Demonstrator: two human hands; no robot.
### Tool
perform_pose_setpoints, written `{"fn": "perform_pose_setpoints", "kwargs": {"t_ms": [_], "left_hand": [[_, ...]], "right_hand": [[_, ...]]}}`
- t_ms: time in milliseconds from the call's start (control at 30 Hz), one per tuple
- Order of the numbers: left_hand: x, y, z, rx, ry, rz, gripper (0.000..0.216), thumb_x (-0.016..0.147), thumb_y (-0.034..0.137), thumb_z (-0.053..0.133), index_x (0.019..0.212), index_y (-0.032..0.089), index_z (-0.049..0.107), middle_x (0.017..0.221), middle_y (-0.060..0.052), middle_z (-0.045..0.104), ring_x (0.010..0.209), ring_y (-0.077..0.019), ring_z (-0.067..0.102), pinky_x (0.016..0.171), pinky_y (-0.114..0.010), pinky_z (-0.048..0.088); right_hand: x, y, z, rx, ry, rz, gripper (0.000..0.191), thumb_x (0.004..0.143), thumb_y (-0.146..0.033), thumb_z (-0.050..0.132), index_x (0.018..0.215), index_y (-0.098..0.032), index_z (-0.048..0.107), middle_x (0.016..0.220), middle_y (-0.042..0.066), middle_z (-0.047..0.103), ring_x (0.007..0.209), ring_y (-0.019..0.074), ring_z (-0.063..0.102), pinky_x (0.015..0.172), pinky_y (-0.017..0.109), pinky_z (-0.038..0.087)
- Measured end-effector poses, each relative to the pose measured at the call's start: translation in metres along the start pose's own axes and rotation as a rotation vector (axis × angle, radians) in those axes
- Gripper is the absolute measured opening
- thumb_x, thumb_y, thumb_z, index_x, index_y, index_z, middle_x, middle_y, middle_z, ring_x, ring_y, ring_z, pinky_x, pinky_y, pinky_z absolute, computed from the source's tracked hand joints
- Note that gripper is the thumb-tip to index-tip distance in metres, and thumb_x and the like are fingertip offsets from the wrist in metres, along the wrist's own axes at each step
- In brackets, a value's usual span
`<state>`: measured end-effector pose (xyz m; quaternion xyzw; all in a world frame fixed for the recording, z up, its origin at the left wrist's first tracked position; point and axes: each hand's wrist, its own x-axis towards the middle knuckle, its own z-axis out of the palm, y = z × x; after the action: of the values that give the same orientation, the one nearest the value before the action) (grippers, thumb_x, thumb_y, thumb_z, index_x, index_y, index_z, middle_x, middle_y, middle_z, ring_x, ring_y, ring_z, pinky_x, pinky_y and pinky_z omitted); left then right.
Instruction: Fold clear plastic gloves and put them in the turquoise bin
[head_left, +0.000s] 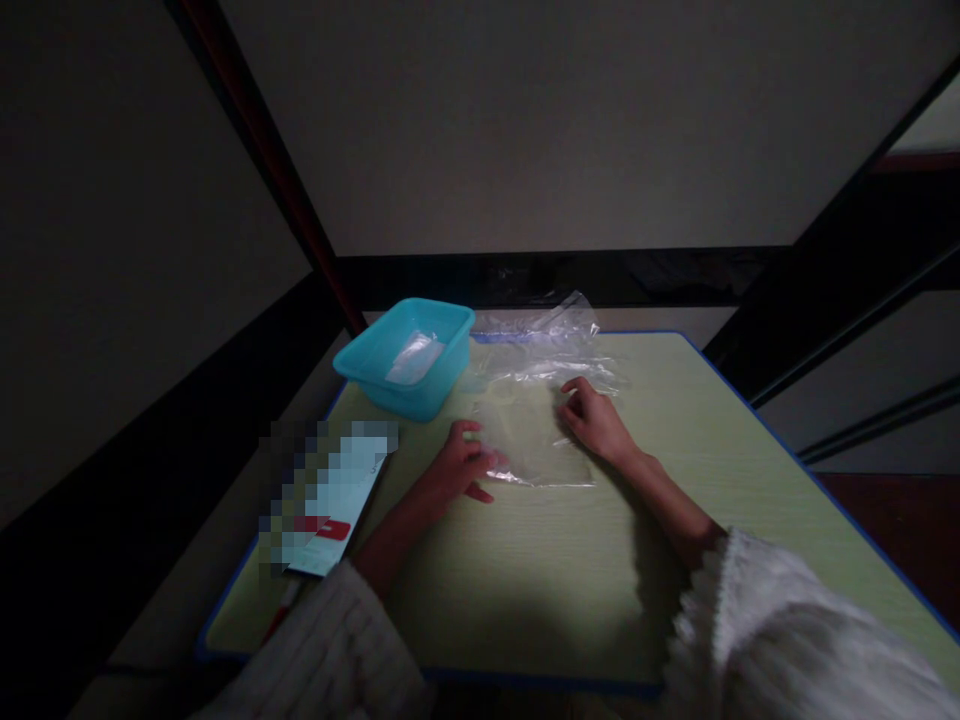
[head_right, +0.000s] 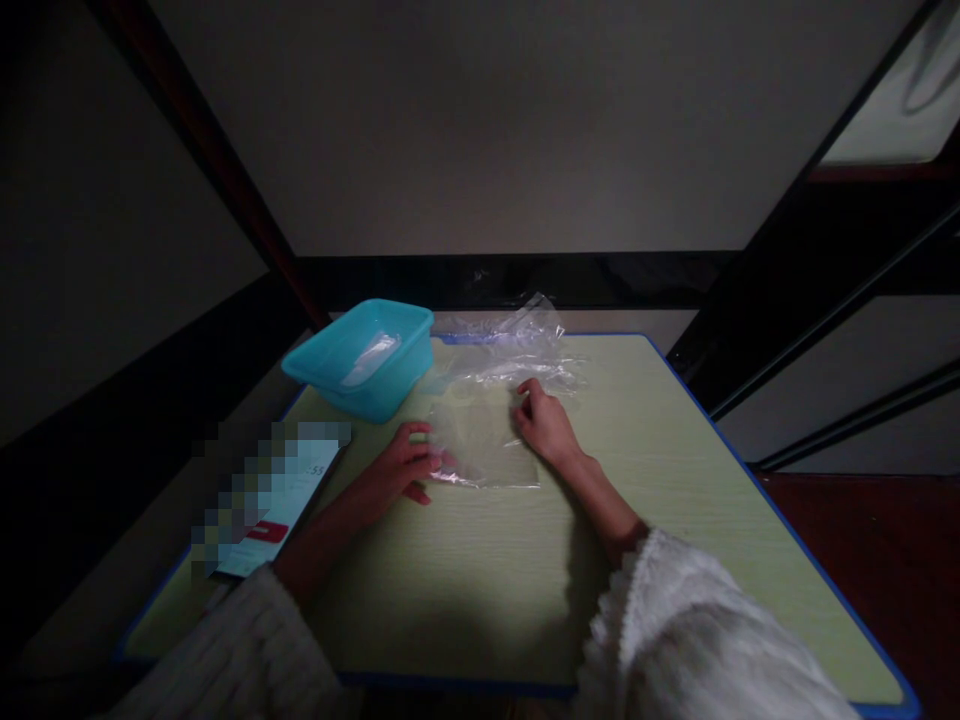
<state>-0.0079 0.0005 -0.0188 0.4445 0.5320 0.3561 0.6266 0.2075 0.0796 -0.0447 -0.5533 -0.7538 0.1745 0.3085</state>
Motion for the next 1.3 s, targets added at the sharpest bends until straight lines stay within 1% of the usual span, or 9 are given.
{"fn": "perform_pose_setpoints", "kwargs": {"t_ms": [100, 233, 567, 800, 1067, 1200, 1300], "left_hand": [[0.0013, -0.0013, 0.0014, 0.004, -0.032, 0.002, 0.052, 0.066, 0.029, 0.068, 0.101, 0.022, 0.029, 0.094, -0.005, 0.063, 0.077, -0.0165, 0.062, 0.042, -0.016, 0.048], [0.0036, -0.0032, 0.0018, 0.006, -0.06, 0.002, 0.049, 0.068, 0.028, 0.067, 0.1, 0.022, 0.03, 0.091, -0.003, 0.063, 0.071, -0.0142, 0.062, 0.041, -0.015, 0.047], [0.0037, -0.0022, 0.002, -0.004, -0.102, 0.018, 0.045, 0.07, 0.025, 0.063, 0.101, 0.02, 0.03, 0.088, -0.005, 0.064, 0.075, -0.0166, 0.063, 0.037, -0.013, 0.044], [0.0033, -0.0025, 0.002, -0.024, -0.12, 0.02, 0.046, 0.068, 0.028, 0.065, 0.099, 0.02, 0.032, 0.085, -0.004, 0.064, 0.073, -0.0172, 0.063, 0.036, -0.013, 0.042], [0.0055, -0.0053, 0.0011, -0.054, -0.127, -0.01, 0.047, 0.07, 0.03, 0.063, 0.103, 0.021, 0.031, 0.092, -0.007, 0.064, 0.079, -0.0195, 0.065, 0.042, -0.017, 0.046], [0.0053, -0.0057, 0.0005, -0.081, -0.121, -0.009, 0.046, 0.071, 0.029, 0.063, 0.103, 0.021, 0.032, 0.092, -0.007, 0.064, 0.087, -0.0221, 0.064, 0.042, -0.017, 0.046], [0.0038, -0.0054, 0.0, -0.12, -0.116, -0.023, 0.045, 0.071, 0.028, 0.065, 0.102, 0.022, 0.032, 0.091, -0.006, 0.065, 0.088, -0.0229, 0.065, 0.042, -0.017, 0.046]], "right_hand": [[-0.0001, 0.0003, 0.0001, 0.001, 0.002, -0.006, 0.022, 0.072, -0.016, 0.045, 0.093, -0.017, 0.046, 0.059, 0.0, 0.057, 0.052, 0.0161, 0.05, 0.052, 0.026, 0.034], [-0.0002, 0.0005, 0.0004, 0.001, 0.002, -0.012, 0.021, 0.071, -0.016, 0.045, 0.093, -0.017, 0.046, 0.059, 0.0, 0.057, 0.051, 0.0161, 0.05, 0.052, 0.026, 0.034], [0.0001, 0.0015, 0.0015, 0.002, 0.008, -0.023, 0.021, 0.072, -0.016, 0.043, 0.093, -0.017, 0.046, 0.058, 0.0, 0.057, 0.051, 0.0161, 0.05, 0.052, 0.026, 0.034], [-0.0003, 0.0005, 0.0008, -0.004, 0.009, -0.019, 0.021, 0.072, -0.017, 0.044, 0.093, -0.017, 0.047, 0.059, 0.0, 0.056, 0.051, 0.0158, 0.05, 0.052, 0.025, 0.034], [-0.0022, -0.0032, -0.0008, -0.004, 0.025, -0.033, 0.023, 0.072, -0.017, 0.044, 0.095, -0.017, 0.046, 0.058, -0.001, 0.055, 0.051, 0.016, 0.049, 0.052, 0.025, 0.034], [-0.0051, -0.0048, -0.001, -0.004, 0.047, -0.042, 0.026, 0.072, -0.017, 0.042, 0.098, -0.017, 0.045, 0.06, 0.0, 0.055, 0.053, 0.0166, 0.05, 0.053, 0.026, 0.036], [-0.0068, -0.0057, -0.0016, -0.006, 0.066, -0.045, 0.027, 0.073, -0.018, 0.041, 0.099, -0.018, 0.045, 0.062, 0.0, 0.056, 0.055, 0.0172, 0.052, 0.055, 0.026, 0.038]]}}
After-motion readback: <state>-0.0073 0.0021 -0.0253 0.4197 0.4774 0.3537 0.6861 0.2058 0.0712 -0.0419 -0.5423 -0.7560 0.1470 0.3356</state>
